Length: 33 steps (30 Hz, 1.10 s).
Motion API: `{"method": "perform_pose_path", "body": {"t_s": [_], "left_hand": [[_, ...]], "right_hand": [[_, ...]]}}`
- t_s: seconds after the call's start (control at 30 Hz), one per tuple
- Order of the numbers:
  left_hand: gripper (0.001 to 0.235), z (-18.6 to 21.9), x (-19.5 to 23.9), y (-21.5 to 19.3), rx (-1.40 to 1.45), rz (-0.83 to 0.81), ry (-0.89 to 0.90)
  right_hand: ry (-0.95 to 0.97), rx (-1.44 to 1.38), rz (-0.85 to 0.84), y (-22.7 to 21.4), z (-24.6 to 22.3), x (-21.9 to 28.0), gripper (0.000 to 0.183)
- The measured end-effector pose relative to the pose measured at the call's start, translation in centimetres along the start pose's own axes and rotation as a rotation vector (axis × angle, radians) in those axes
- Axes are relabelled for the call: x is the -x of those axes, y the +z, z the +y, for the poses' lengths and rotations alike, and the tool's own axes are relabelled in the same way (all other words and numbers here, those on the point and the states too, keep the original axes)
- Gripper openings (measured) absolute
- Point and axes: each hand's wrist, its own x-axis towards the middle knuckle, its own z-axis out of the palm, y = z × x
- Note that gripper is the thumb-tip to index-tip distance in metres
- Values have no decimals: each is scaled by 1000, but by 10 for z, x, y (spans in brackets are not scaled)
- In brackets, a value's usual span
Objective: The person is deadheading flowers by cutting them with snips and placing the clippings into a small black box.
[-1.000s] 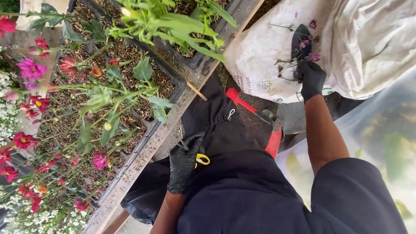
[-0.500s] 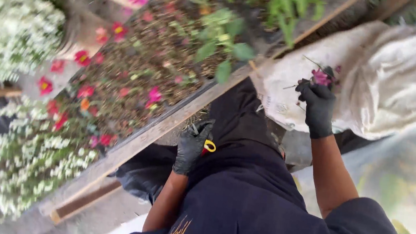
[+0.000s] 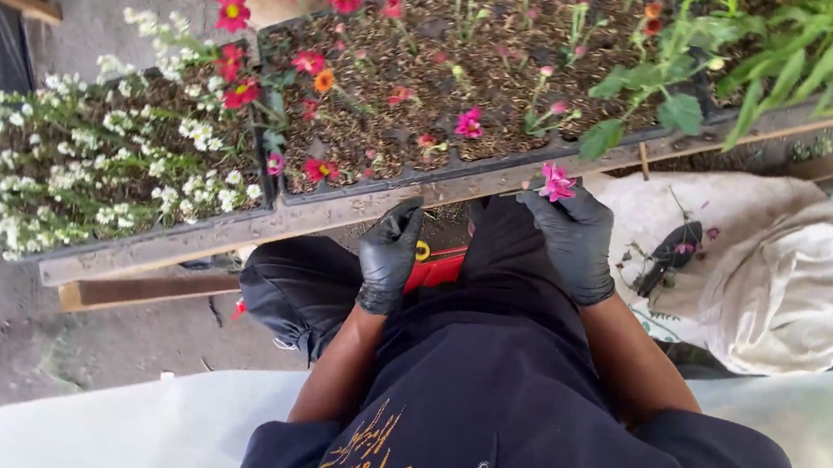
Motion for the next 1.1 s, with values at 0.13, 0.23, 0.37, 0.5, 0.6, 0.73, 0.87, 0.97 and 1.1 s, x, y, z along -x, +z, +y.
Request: {"method": "perform_pose_path", "body": {"t_s": [0.13,0.23,0.37,0.5,0.6,0.73,0.87,0.97,1.1], "left_hand": [[19,54,-15,-1,-123,60,-18],[19,89,-20,-1,-191,54,20],[26,109,-27,0,-252,20,26],[31,91,-39,10,-351,35,149],[35,88,-44,23,-442,64,219],[36,60,-61,35,-562,120,270],[21,43,-71,45,-567,92,288],[21,7,-77,48,-598,72,213],[27,-39,-85,62,-552,47,153]], "right_hand": [[-26,41,-31,24,-11,3,18],[-23,68,-37,33,-22,8,19],[-78,52,-38,27,-13,12,23],[-111,96,-34,17,2,11,24],[-127,41,-44,16,16,8,25],[-183,94,-26,33,2,5,30],[-227,112,-43,41,8,1,28],[-256,138,-40,50,8,-2,28],[-268,38,-81,56,6,-7,35]]}}
